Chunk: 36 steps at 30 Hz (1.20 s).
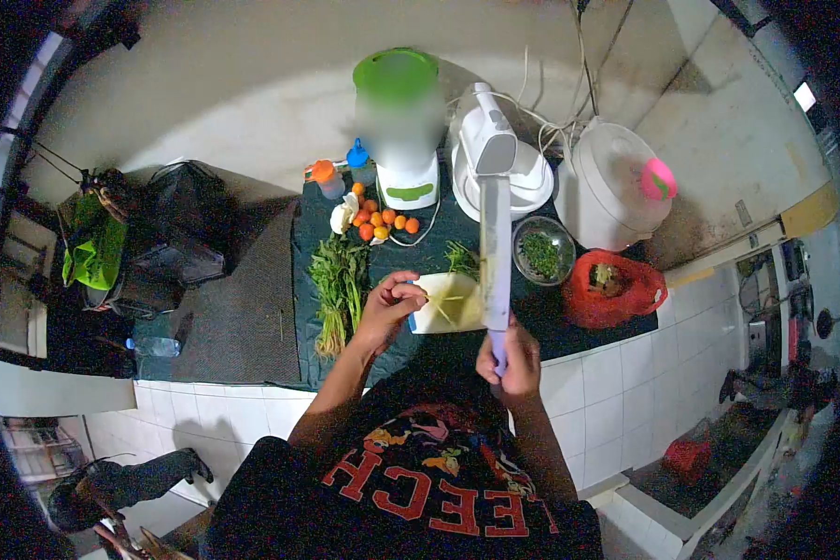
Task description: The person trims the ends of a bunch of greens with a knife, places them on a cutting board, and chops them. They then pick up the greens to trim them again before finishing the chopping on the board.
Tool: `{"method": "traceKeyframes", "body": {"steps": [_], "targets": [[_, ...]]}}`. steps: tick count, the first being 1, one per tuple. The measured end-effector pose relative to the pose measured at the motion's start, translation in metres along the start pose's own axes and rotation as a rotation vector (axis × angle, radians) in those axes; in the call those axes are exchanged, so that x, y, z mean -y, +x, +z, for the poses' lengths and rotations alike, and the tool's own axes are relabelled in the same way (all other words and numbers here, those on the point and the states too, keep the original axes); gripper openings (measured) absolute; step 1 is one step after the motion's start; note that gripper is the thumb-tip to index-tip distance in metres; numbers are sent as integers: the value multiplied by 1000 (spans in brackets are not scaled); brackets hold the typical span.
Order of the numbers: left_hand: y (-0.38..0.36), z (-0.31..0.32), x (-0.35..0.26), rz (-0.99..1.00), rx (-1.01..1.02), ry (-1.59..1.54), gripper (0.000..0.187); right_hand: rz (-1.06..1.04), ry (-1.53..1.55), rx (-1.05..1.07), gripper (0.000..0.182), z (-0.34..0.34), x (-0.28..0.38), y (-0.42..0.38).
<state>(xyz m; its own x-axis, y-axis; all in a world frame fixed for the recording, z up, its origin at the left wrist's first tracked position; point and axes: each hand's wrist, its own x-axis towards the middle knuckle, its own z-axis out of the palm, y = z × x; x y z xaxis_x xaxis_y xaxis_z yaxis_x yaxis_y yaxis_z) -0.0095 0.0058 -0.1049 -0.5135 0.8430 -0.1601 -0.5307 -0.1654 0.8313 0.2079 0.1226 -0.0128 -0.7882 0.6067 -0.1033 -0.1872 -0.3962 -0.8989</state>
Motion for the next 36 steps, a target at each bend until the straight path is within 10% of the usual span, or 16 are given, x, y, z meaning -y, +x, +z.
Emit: {"method": "traceKeyframes", "body": {"steps": [9, 17, 26, 36], "targets": [[50, -53, 137, 188, -330, 568, 30, 324, -202, -156, 54, -69, -44, -22], [41, -57, 138, 172, -411, 991, 25, 477, -474, -190, 49, -116, -123, -62], [42, -46, 128, 494, 38, 1604, 18, 434, -815, -97, 47, -129, -164, -70], [76, -48, 131, 216, 64, 1794, 30, 502, -901, -94, 48, -127, -159, -74]]}}
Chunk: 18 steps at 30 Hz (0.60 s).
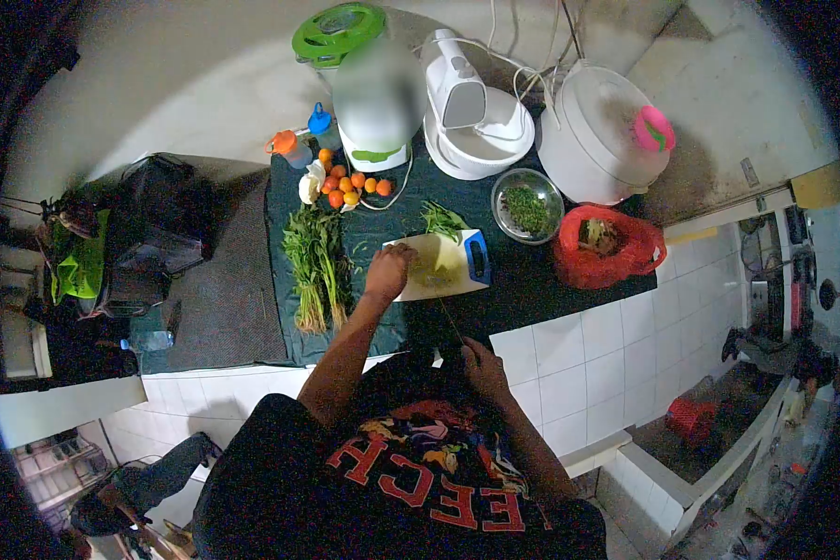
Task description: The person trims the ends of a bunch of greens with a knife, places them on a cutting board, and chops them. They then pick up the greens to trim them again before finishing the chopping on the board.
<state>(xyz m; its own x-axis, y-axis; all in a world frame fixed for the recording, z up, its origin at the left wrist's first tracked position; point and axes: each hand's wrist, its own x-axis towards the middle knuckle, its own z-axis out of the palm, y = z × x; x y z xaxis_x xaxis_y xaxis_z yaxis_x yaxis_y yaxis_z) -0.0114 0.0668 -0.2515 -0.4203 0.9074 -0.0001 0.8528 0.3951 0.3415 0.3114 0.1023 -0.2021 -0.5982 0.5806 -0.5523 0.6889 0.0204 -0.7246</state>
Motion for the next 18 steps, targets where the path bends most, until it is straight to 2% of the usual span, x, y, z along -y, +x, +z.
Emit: {"method": "traceKeyframes", "body": {"steps": [3, 5, 7, 8, 10, 11, 15, 17, 18], "targets": [[-6, -5, 10, -1, -22, 17, 31, -22, -30, 2, 49, 1, -5, 1], [-11, -8, 14, 2, -19, 57, 31, -157, -84, -74, 42, 3, -12, 5], [-18, -10, 15, 52, -167, 1, 32, -133, -69, -69, 43, 2, -10, 6], [-21, -9, 12, 55, -170, 1, 32, -116, -58, -62, 44, 0, -7, 8], [-29, -1, 4, 71, 8, -11, 35, -53, -37, -22, 46, -6, 1, 10], [-29, 3, 1, 131, -15, -51, 37, 11, -15, 21, 49, -8, 7, 11], [-34, 4, -13, 144, -49, -80, 38, -11, -43, 23, 48, -13, 18, 20], [-26, 14, -7, 146, -78, -89, 40, -177, -91, -86, 45, -7, 3, 30], [-24, 12, -9, 136, -98, -100, 43, -178, -96, -90, 45, -6, 1, 32]]}}
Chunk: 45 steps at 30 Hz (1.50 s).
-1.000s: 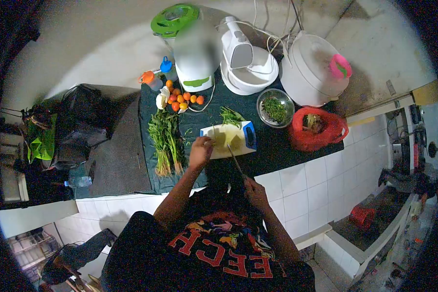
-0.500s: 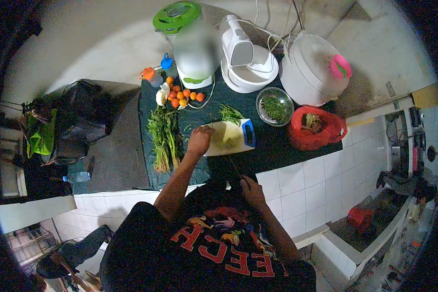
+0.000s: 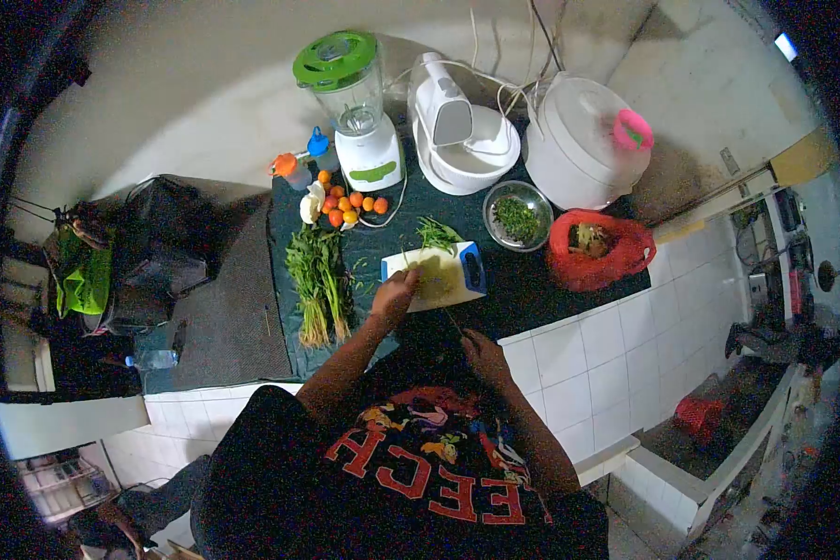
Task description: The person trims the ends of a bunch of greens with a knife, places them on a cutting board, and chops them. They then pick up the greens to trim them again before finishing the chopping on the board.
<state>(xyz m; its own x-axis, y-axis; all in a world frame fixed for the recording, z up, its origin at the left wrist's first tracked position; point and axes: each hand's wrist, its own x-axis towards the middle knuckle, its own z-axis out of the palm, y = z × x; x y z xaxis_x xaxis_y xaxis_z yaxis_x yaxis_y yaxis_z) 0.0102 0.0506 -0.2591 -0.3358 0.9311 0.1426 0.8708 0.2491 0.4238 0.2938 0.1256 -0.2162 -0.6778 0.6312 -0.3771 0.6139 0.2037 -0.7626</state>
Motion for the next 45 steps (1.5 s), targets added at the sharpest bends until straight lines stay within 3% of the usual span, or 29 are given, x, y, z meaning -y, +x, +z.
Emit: {"method": "traceKeyframes", "body": {"steps": [3, 5, 9, 14, 19, 23, 25, 27, 28, 30, 34, 36, 38, 43, 45], "targets": [[5, -1, -5, -37, 36, -36, 47, 40, -92, -44, 44, 8, -9, -3], [10, 3, -9, -16, 10, -47, 50, -153, -153, -209, 43, 16, -17, -7], [7, 21, -4, 111, -120, -29, 57, -2, -95, -82, 43, 6, 14, -12], [-3, 27, 2, 72, -81, -148, 59, 61, -318, -13, 46, 12, 33, -5], [1, 29, 11, 114, -68, -217, 59, -58, -183, -86, 48, 34, 21, 6], [0, 27, 17, 114, -56, -425, 58, 60, -203, -28, 48, 37, 29, 3], [-1, 49, 28, 135, -78, -492, 58, -7, -203, -82, 48, 43, 28, -1], [-2, 81, 43, 6, 22, -864, 56, -70, -205, -133, 49, 46, 26, -3], [-2, 66, 35, 4, 23, -868, 56, -40, -197, -112, 49, 48, 24, -2], [-3, 44, 28, 113, -41, -312, 54, -12, -190, -91, 49, 48, 25, 2], [-1, 45, 31, 164, -32, -232, 55, 73, -207, -47, 49, 47, 32, 5], [-2, 46, 30, 71, 70, -229, 57, 97, -240, -39, 48, 48, 31, 12], [-2, 54, 34, 120, 50, -206, 58, -84, -257, -143, 48, 56, 17, 25], [-6, 52, 36, 167, 59, -225, 60, -83, -126, -179, 46, 48, 41, 30], [-7, 41, 30, 70, 170, -256, 61, -74, -55, -175, 45, 47, 50, 26]]}}
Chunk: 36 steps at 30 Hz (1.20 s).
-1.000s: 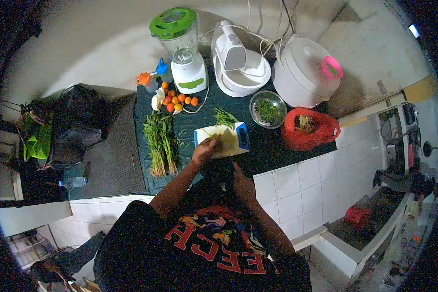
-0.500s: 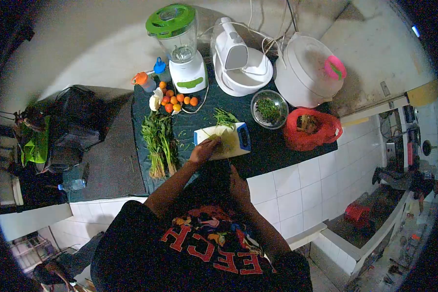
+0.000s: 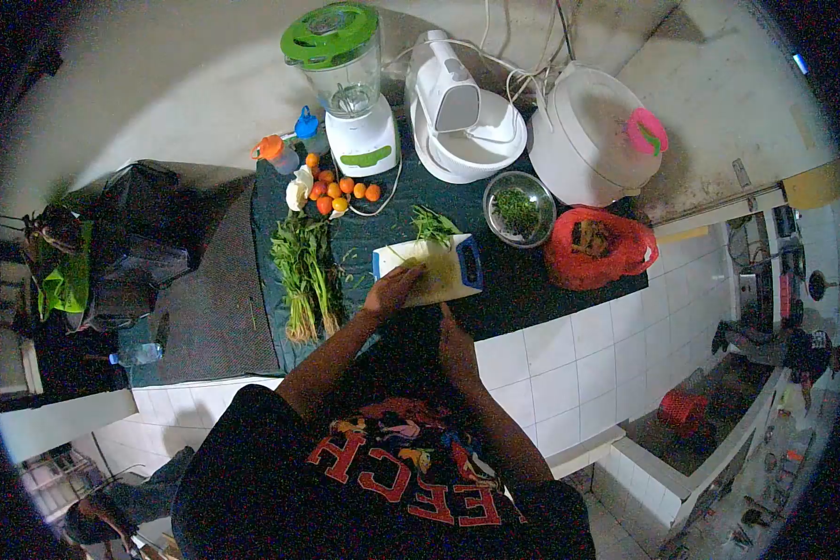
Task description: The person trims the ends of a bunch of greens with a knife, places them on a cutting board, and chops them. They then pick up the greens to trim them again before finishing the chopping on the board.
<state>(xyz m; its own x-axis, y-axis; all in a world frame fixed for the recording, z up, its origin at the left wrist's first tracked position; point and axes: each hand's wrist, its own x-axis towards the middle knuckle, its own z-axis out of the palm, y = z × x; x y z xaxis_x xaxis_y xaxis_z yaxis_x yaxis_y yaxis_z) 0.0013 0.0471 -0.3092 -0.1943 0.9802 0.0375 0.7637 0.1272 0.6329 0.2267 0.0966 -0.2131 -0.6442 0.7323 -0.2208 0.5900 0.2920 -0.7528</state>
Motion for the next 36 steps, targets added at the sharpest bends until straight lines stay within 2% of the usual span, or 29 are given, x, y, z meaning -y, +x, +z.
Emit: {"method": "traceKeyframes", "body": {"steps": [3, 6, 8, 12, 15, 17, 19, 21, 24, 25, 27, 30, 31, 32, 33, 34, 36], "targets": [[1, 1, -1, 66, -52, 69, 61, 104, -60, 74, 45, 4, -3, -8], [1, 3, 2, 70, -49, 66, 60, 55, -94, 31, 45, 19, -20, -5], [3, 0, -1, 77, -66, 52, 59, -84, -242, -38, 45, 27, -34, 4], [7, -6, -7, 38, -83, 52, 53, -56, -190, -4, 44, 20, -17, 15], [4, -4, -9, 38, -148, 61, 48, -140, -56, -72, 45, 19, -10, 10], [7, 2, -2, 57, -156, 13, 47, 40, -99, 63, 46, 17, -5, 1], [10, 8, 1, 76, -164, -34, 46, 4, -119, 32, 46, 25, -19, 6], [11, 10, -1, -93, -106, -395, 45, -30, -133, 2, 46, 28, -25, 9], [13, 10, 1, -343, -12, -923, 44, 44, -172, 29, 45, 21, -7, 19], [11, 11, 3, -340, -13, -920, 44, 4, -131, 0, 45, 20, -5, 19], [6, 14, 7, -133, -79, -499, 41, -40, -93, -29, 45, 20, -4, 16], [5, -18, -19, -153, -18, -412, 42, -78, -104, -28, 45, 24, -13, 1], [5, -2, -8, -153, -17, -417, 42, -61, -116, -21, 45, 25, -12, -1], [7, 27, 14, -137, -83, -579, 42, -46, -128, -15, 45, 26, -12, -2], [9, 30, 14, -122, -149, -741, 42, -45, -130, -13, 45, 28, -16, 0], [7, 32, 15, -124, -148, -742, 42, -70, -140, -47, 45, 31, -18, 5], [5, 24, 10, -171, -97, -505, 39, -95, -144, -84, 45, 33, -18, 10]]}}
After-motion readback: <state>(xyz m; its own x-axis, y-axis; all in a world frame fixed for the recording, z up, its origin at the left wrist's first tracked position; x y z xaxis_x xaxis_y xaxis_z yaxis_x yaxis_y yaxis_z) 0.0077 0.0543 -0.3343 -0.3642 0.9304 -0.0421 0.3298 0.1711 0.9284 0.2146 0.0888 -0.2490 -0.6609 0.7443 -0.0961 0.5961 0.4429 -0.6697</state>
